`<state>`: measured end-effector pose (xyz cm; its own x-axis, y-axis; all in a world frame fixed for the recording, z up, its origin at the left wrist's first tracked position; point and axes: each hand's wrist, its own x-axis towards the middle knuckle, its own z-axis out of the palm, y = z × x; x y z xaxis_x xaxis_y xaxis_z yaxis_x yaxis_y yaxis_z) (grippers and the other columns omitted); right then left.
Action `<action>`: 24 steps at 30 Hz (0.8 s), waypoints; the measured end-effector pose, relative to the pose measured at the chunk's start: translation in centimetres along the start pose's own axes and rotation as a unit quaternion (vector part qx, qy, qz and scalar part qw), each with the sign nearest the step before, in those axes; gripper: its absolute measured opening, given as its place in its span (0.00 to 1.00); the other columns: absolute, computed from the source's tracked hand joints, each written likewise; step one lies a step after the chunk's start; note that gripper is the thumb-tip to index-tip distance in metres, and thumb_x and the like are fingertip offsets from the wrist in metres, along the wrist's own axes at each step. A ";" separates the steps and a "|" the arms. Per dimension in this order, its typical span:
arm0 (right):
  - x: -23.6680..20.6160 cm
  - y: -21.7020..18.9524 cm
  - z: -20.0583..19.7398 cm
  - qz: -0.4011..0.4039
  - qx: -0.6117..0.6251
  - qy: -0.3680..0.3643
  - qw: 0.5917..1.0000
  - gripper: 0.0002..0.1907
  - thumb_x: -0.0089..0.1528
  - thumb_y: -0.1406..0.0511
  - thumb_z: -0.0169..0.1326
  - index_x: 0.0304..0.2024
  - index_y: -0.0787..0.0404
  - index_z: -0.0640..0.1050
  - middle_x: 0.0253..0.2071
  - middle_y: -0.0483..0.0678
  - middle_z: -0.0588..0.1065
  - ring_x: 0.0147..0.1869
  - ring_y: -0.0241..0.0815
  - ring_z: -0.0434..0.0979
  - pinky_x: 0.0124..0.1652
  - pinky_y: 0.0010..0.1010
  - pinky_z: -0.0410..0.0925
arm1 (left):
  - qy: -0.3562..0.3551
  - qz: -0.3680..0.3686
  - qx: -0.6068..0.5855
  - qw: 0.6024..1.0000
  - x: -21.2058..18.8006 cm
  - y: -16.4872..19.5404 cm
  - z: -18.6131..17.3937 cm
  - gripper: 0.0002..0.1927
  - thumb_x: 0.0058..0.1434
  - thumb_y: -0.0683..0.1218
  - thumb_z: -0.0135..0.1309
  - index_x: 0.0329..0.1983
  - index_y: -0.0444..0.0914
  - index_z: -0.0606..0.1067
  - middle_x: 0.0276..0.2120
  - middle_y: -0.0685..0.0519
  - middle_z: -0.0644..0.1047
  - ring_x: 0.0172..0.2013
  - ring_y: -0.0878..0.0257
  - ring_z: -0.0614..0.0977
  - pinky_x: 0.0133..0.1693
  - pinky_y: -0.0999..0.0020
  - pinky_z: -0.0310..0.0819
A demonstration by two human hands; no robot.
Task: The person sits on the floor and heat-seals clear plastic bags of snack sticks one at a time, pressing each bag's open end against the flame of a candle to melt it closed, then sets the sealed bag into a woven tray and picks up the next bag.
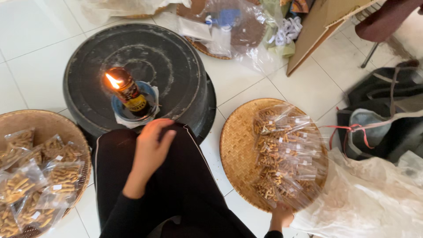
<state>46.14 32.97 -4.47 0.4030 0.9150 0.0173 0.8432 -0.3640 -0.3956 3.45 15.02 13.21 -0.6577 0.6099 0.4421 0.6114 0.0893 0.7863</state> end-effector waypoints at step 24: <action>-14.9 -28.3 -13.0 -0.829 0.350 -0.035 0.435 0.21 0.59 0.71 0.61 0.54 0.52 0.75 0.43 0.43 0.78 0.49 0.41 0.81 0.59 0.42 0.63 | -0.169 0.052 -0.068 0.982 -2.2 0.1 -1.3 0.39 0.45 0.50 0.75 0.59 0.38 0.73 0.49 0.47 0.78 0.52 0.50 0.80 0.54 0.56 0.73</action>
<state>20.90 27.32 18.36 -0.5847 -0.1692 0.7934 -0.3702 0.9259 -0.0754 4.43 12.67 12.88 -0.3967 0.8391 0.3723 0.5881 -0.0791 0.8049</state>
